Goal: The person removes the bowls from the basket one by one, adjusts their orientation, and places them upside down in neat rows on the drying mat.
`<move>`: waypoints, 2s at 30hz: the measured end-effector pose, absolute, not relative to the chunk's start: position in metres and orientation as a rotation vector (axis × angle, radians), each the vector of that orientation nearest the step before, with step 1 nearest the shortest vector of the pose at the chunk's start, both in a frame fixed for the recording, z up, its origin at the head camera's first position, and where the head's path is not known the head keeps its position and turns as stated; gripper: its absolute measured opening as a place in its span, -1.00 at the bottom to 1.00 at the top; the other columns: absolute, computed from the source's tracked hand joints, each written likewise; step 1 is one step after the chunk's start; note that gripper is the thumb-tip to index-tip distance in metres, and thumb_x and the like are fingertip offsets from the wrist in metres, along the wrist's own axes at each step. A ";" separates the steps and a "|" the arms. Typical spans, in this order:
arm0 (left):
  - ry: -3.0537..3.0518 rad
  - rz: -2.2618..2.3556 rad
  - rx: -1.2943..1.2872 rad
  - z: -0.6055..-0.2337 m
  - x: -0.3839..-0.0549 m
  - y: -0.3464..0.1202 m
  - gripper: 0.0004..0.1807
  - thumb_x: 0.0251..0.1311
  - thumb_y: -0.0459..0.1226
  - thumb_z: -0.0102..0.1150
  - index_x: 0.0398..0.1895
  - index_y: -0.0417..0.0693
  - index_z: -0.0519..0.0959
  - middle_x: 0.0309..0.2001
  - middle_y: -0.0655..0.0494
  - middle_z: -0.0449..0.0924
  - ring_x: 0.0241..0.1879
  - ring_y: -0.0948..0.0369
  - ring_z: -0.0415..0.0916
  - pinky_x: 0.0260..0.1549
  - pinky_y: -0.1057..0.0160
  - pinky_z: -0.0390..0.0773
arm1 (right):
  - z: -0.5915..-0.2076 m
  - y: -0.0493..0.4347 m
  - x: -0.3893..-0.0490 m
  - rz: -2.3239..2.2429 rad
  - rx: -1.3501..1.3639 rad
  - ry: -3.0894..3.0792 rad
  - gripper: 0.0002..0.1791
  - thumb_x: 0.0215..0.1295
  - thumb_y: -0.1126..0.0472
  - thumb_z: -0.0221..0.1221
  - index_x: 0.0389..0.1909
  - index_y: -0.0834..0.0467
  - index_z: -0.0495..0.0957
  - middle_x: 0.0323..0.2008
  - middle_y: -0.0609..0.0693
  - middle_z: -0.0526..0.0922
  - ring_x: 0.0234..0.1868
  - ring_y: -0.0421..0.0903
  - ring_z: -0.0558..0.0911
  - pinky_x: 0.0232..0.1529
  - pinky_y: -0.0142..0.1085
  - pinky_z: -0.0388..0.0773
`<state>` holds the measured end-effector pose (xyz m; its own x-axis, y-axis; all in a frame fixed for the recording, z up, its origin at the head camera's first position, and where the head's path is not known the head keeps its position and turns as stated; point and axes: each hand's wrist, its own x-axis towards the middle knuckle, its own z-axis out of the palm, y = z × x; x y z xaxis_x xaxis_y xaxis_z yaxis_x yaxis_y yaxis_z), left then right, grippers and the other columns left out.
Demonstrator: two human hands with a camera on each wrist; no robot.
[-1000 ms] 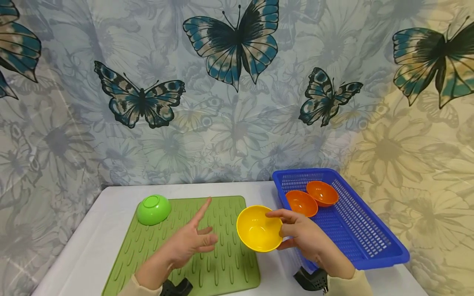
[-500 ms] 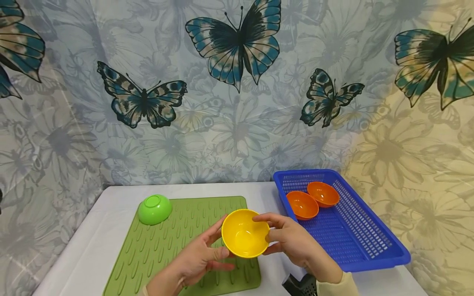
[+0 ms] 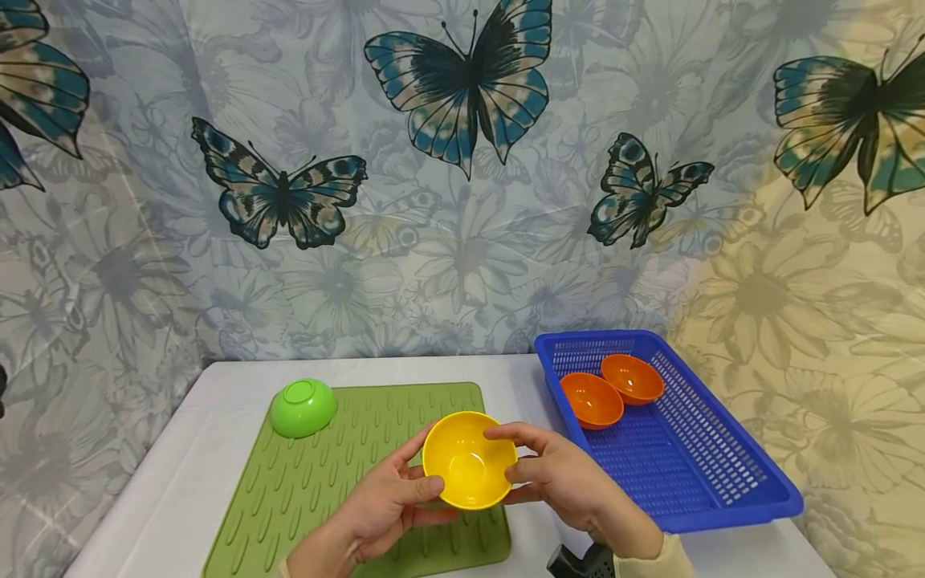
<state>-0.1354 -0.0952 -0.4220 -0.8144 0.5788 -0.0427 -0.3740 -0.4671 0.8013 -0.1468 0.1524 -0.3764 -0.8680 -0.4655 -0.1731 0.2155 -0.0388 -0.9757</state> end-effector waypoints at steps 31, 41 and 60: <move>2.715 1.475 1.024 -0.409 -0.109 -0.093 -0.14 -0.12 -0.49 0.39 0.26 0.39 0.40 0.23 0.02 0.21 0.02 0.04 0.41 -0.20 0.29 0.55 | -0.376 0.175 -0.151 -2.056 -0.243 1.110 -0.31 0.46 -0.16 -0.30 0.47 0.04 -0.21 0.17 0.48 0.29 0.20 0.35 0.30 0.10 0.13 0.29; 3.063 0.754 1.992 -0.414 -0.107 -0.089 -0.12 -0.35 -0.39 0.47 0.20 0.35 0.45 0.19 -0.25 0.24 0.12 -0.17 0.28 -0.22 0.11 0.58 | -0.376 0.172 -0.145 -1.942 -0.335 1.291 -0.41 0.49 -0.07 -0.28 0.42 0.12 0.05 -0.04 0.36 0.51 -0.03 0.21 0.55 -0.01 0.08 0.44; 3.095 0.386 2.386 -0.427 -0.115 -0.079 -0.67 0.41 -0.10 -0.17 0.07 0.42 0.56 0.18 -0.29 0.31 0.07 -0.32 0.32 -0.37 0.20 0.62 | -0.395 0.160 -0.146 -1.738 -0.299 1.716 -0.58 0.36 -0.02 0.04 0.09 0.16 0.32 -0.16 0.25 0.57 -0.39 0.21 0.65 -0.45 -0.01 0.59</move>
